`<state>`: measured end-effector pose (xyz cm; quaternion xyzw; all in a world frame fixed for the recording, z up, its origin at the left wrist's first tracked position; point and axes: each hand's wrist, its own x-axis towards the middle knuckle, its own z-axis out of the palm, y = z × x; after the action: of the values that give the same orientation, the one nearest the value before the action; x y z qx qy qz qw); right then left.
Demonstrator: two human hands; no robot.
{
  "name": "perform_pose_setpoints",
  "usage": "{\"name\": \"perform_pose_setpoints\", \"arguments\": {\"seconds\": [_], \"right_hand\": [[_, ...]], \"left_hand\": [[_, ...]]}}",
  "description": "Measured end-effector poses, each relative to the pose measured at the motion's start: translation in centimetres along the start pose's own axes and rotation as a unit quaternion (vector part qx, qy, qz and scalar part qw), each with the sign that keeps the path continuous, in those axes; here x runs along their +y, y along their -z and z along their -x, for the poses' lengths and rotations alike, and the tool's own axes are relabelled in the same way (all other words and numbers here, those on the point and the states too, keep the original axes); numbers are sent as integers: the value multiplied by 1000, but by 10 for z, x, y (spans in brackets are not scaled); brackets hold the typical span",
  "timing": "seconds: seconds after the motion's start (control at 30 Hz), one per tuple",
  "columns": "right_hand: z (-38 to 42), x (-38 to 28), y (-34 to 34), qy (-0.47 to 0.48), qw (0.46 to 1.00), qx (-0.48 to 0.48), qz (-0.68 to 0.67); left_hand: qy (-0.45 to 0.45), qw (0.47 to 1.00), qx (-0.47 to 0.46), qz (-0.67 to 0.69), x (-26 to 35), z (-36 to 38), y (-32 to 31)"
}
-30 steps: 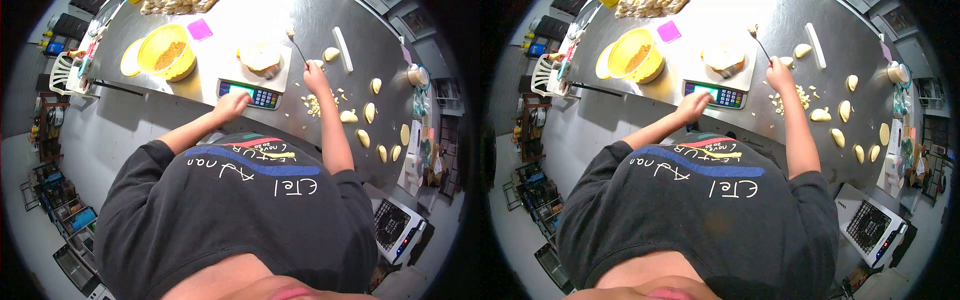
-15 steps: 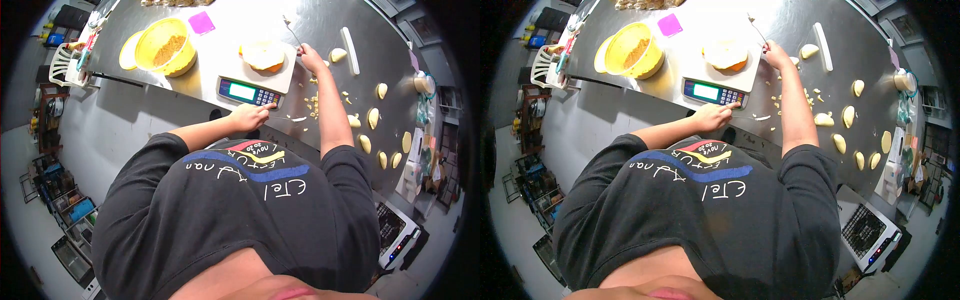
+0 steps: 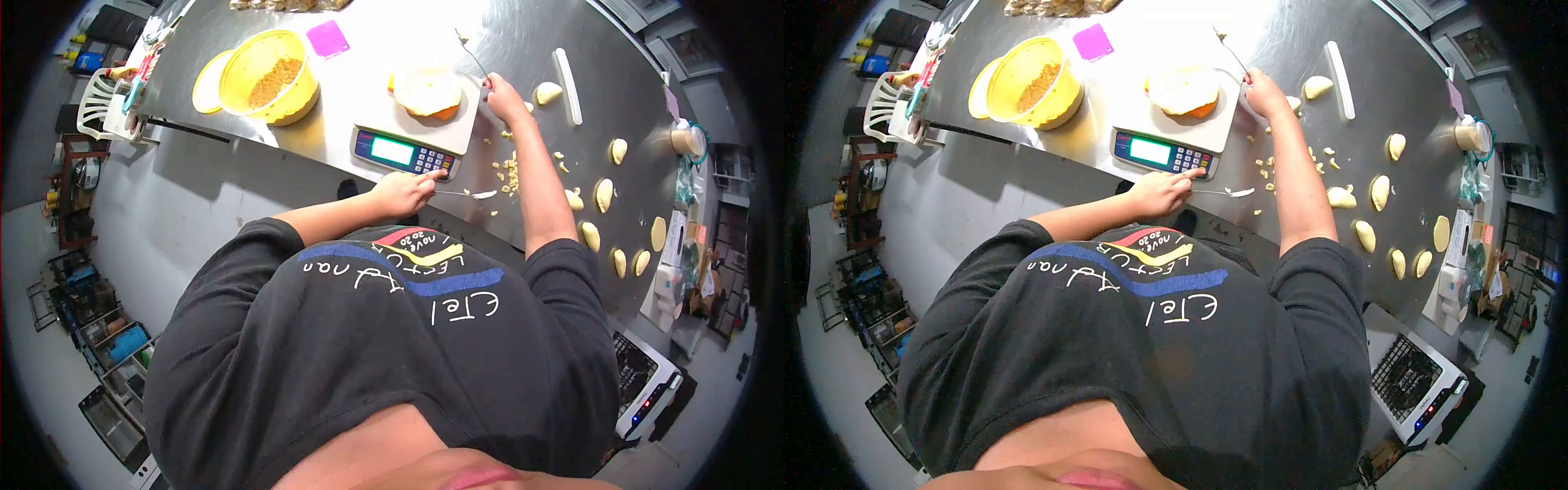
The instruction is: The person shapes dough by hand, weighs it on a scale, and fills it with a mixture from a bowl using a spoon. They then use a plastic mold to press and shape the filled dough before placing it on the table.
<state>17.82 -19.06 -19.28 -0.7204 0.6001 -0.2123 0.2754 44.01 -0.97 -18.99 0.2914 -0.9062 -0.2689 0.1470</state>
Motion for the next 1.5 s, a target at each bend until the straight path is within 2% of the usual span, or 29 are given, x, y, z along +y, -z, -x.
{"name": "perform_pose_setpoints", "arguments": {"seconds": [0.07, 0.13, 0.17, 0.23, 0.3, 0.37, 0.47, 0.6, 0.77, 0.87, 1.0, 1.07, 1.17, 1.3, 1.37, 1.5], "right_hand": [[8, -6, 0, 0, 1000, 24, 9], [20, -18, 4, -5, 993, 84, 81], [25, -23, 8, -5, 993, 84, 81], [41, -50, 24, -76, 988, 58, 118], [52, -53, 28, -54, 989, 69, 123], [63, -58, 31, -31, 988, 80, 128], [84, -83, 31, -77, 989, 32, 120], [105, -109, 22, -98, 989, 8, 106], [114, -138, 21, -114, 989, 0, 96], [114, -140, 23, -105, 989, 8, 107], [115, -140, 30, -112, 986, -3, 121], [115, -138, 31, -108, 988, 4, 115], [115, -144, 38, -131, 983, -13, 126], [118, -145, 45, -125, 982, -10, 140], [119, -150, 51, -152, 978, -35, 141], [128, -161, 71, -183, 967, -48, 173]], "left_hand": [[3, 1000, 6, 10, -1, 4, 4], [11, 998, 57, 3, -4, 10, 8], [17, 997, 79, 17, -6, 14, 10], [63, 989, 124, 42, -12, 23, 17], [155, 967, 194, 55, -6, 28, 33], [197, 936, 281, 73, -16, 30, 46], [240, 908, 316, 133, -26, 27, 66], [301, 914, 262, 76, -18, 16, 82], [295, 919, 246, 93, -14, 7, 78], [305, 929, 208, 24, -15, 1, 82], [320, 926, 201, 9, -31, -3, 81], [335, 927, 167, -22, -30, -4, 86], [294, 933, 195, -77, -42, -1, 77], [310, 933, 164, -84, -43, -4, 75], [311, 933, 159, -92, -46, -4, 74], [293, 934, 179, -102, -49, -3, 74]]}}
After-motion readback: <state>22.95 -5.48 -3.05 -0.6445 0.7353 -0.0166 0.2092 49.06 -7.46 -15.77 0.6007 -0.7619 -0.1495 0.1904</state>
